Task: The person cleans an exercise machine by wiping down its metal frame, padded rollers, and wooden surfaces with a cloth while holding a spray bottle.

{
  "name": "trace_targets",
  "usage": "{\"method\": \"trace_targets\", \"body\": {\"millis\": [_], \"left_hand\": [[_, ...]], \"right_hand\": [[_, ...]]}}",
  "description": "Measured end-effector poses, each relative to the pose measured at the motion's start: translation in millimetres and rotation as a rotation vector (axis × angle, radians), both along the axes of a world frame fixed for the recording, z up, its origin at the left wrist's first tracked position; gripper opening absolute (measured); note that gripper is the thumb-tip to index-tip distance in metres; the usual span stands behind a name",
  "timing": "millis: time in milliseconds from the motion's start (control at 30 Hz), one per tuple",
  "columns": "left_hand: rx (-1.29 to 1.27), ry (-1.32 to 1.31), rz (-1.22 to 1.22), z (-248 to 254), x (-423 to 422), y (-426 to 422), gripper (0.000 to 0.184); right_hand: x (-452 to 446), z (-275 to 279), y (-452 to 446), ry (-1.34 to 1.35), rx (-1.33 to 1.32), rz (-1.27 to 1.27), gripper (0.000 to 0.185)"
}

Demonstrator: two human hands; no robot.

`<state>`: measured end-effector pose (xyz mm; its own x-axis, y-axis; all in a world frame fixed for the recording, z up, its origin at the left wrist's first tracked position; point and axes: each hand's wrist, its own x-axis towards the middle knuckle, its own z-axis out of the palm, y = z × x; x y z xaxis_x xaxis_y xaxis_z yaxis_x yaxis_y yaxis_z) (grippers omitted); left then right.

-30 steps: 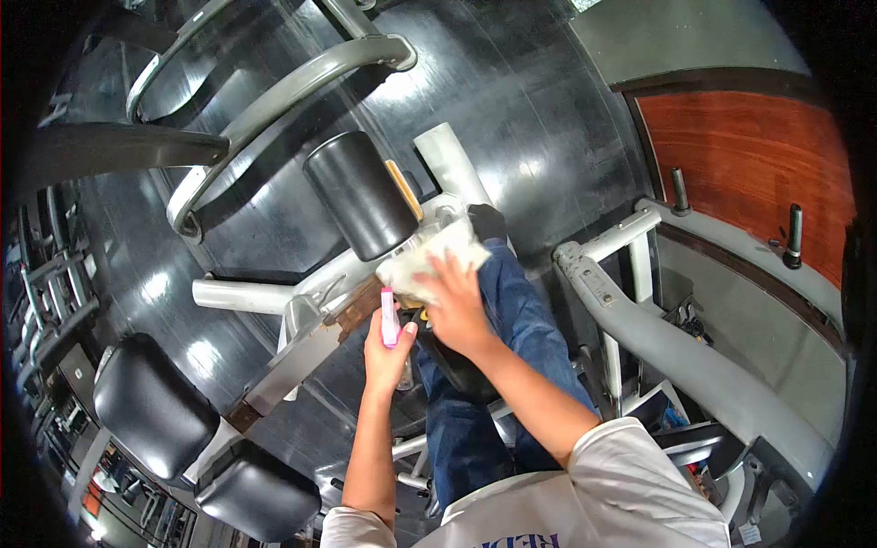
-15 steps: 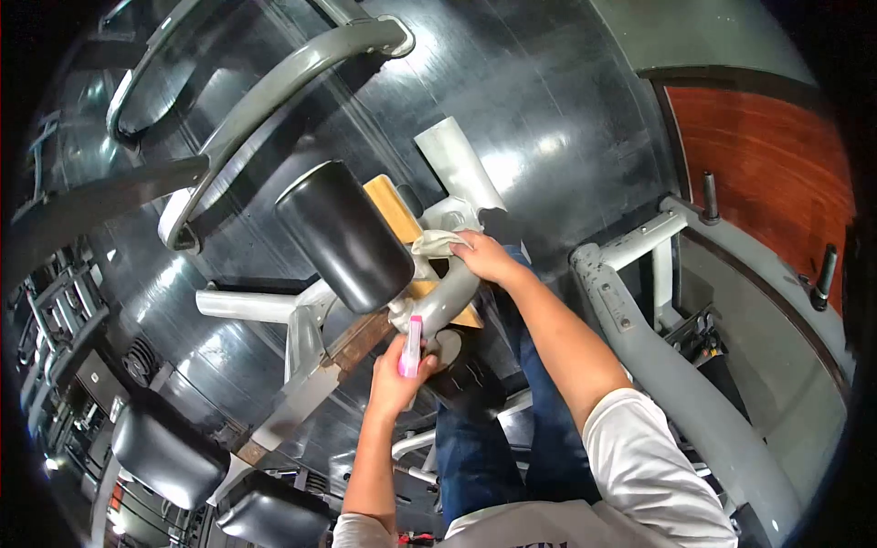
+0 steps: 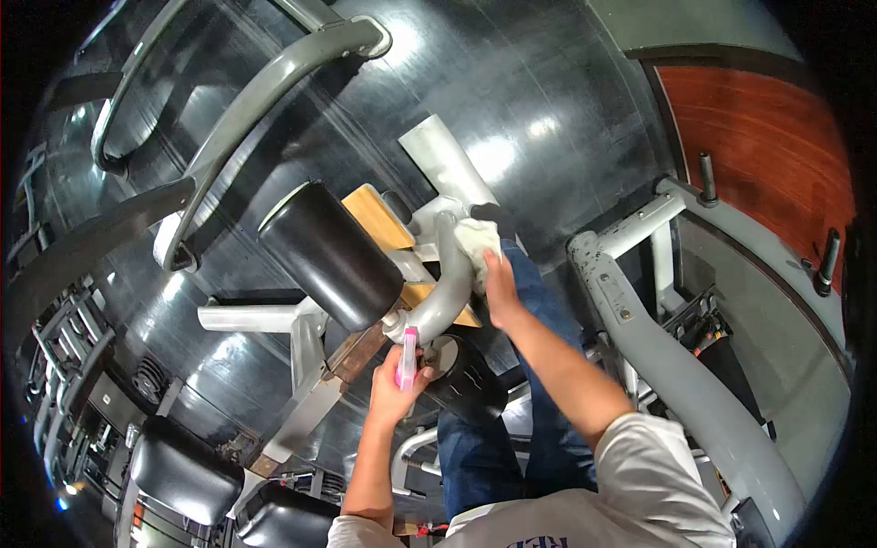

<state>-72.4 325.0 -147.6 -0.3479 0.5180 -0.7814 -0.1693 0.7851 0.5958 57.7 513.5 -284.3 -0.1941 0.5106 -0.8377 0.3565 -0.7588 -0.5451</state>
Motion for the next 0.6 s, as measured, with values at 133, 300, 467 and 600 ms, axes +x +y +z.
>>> {"method": "trace_targets", "body": {"millis": [133, 300, 467, 600], "left_hand": [[-0.002, 0.001, 0.034, 2.4, 2.3, 2.3, 0.034], [-0.066, 0.004, -0.020, 5.6, -2.3, 7.8, 0.037], [-0.006, 0.029, -0.004, 5.0, -3.7, 7.9, 0.038], [0.001, 0.002, 0.021, 3.6, -1.4, 5.3, 0.041]], "right_hand": [[-1.8, -1.6, -36.2, -0.094, -0.318, -0.297, 0.073], [-14.0, -85.2, -4.8, 0.007, -0.715, -0.277, 0.079], [-11.7, -55.5, 19.7, -0.128, -0.409, 0.125, 0.053], [5.6, 7.7, 2.9, -0.212, 0.172, 0.603, 0.050]]}}
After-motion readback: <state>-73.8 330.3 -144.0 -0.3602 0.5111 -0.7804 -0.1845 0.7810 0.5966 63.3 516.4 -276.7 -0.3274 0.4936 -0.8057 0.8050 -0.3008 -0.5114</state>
